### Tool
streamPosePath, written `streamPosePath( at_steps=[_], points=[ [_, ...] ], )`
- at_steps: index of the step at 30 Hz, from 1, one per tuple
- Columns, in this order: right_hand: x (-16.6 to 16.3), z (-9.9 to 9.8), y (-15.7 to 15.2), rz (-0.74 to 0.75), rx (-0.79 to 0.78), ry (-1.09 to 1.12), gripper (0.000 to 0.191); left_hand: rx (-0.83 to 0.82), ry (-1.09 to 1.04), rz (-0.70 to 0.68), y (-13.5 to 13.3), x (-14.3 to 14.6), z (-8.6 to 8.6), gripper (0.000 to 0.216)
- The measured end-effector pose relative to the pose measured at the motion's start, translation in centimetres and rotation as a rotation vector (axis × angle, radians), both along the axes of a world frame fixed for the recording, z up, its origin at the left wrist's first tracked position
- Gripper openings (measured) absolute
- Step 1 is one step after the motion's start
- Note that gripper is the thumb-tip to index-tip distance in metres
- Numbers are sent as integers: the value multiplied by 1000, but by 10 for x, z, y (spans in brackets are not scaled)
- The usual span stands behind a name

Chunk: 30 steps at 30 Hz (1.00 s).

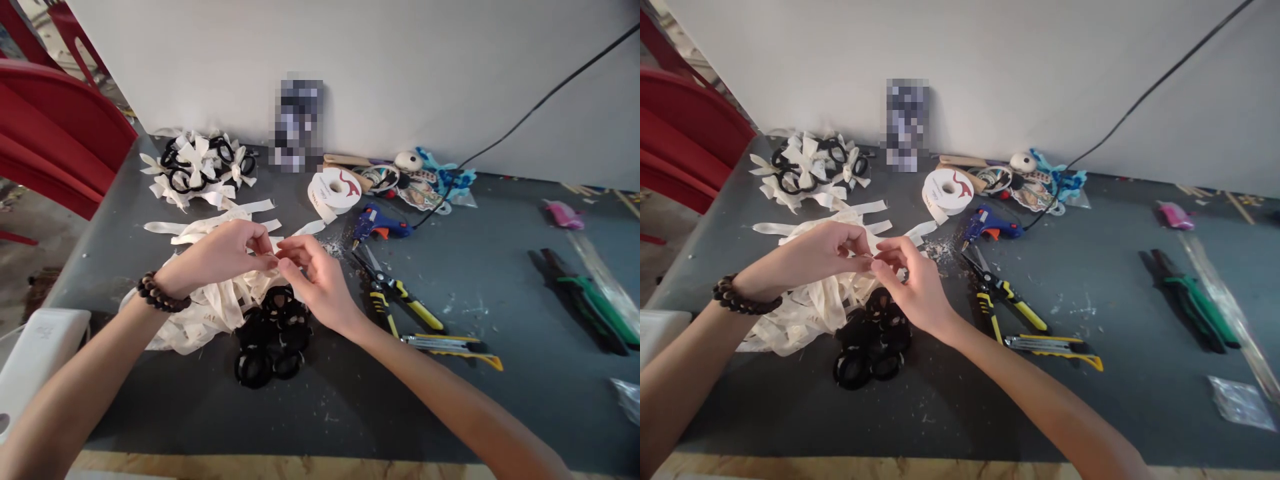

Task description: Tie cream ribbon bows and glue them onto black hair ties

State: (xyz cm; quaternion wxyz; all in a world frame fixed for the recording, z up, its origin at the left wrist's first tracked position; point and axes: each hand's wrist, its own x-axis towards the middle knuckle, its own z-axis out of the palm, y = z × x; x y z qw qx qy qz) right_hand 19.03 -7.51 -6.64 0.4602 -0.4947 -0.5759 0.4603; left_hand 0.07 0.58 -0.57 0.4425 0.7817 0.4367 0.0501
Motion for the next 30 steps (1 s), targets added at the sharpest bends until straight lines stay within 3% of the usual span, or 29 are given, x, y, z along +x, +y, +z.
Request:
streamPosePath(
  at_steps=[5,10,17,24,30],
  points=[
    [2,-20,-3,21,-80,111,27,-7,-46,4,-3,2,-4,22],
    [3,-33,-11,-73,-63,114,24,-30,17,-25,-3,3,-10,26],
    [2,-33,-17,-137,13,31,15,-50,-39,-21,-3,6,-14,25],
    [0,-34,-18,-152,60,15,15,-329,-167,24,-4,8,-8,20],
    [2,-29,-19,-193,159,-125,10,-325,-179,104,-4,8,-13,17]
  ],
)
